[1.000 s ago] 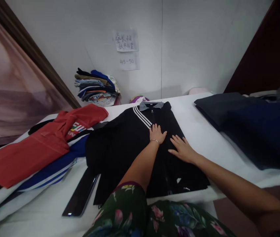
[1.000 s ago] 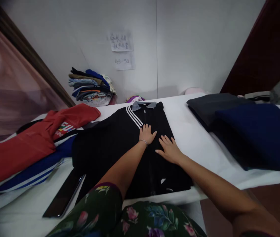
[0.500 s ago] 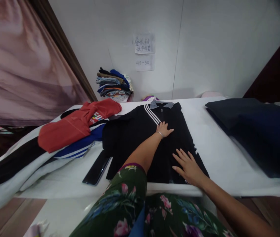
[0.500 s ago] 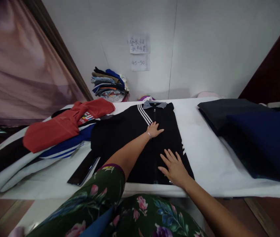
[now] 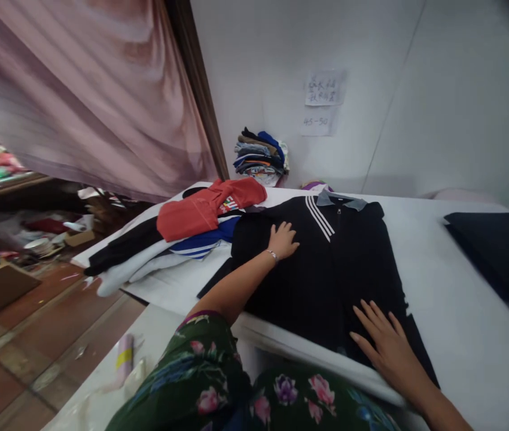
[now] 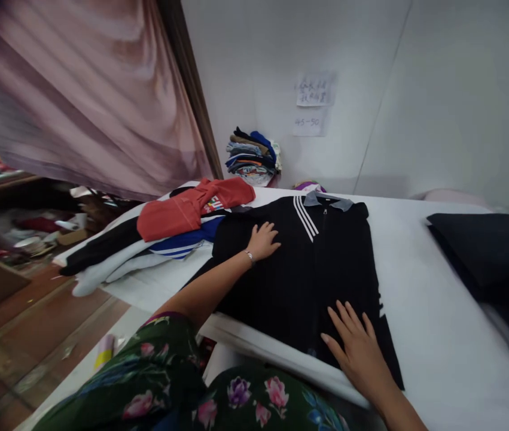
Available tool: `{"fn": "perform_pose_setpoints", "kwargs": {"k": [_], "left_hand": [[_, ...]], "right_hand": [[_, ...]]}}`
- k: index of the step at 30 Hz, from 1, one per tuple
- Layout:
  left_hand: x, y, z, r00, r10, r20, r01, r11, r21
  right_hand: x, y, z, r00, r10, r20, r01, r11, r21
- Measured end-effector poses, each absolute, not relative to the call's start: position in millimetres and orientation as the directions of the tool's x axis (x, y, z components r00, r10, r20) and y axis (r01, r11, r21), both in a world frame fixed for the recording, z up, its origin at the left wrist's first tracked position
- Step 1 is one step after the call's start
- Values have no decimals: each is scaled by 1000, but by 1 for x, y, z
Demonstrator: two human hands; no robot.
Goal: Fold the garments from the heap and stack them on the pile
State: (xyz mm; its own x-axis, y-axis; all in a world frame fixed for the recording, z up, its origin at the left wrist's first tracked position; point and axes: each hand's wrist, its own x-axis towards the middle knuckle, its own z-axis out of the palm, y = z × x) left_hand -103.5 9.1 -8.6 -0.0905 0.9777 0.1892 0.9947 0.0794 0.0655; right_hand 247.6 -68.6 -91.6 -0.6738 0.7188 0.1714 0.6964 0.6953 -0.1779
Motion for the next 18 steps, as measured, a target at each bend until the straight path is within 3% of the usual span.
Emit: {"fn": "perform_pose_setpoints", "kwargs": {"k": [5,9,12,18], "left_hand": [[-185,-24,17,-413,828,378,905,418,73],[-222,-38,22,-644,726,241,764,594,254],[-238,-39,20,-716,686,133,684,650,330],[-243,-30,16,-719,684,126,665,624,409]], "right_hand": [[250,-64,-103,-682,695,227,684,716,-139],[253,-63,-109,-687,679,258,671,730,-131],[255,-62,-112,-689,675,266,662,734,-149],[258,-60,-117,-692,669,273,652,741,-163]]}}
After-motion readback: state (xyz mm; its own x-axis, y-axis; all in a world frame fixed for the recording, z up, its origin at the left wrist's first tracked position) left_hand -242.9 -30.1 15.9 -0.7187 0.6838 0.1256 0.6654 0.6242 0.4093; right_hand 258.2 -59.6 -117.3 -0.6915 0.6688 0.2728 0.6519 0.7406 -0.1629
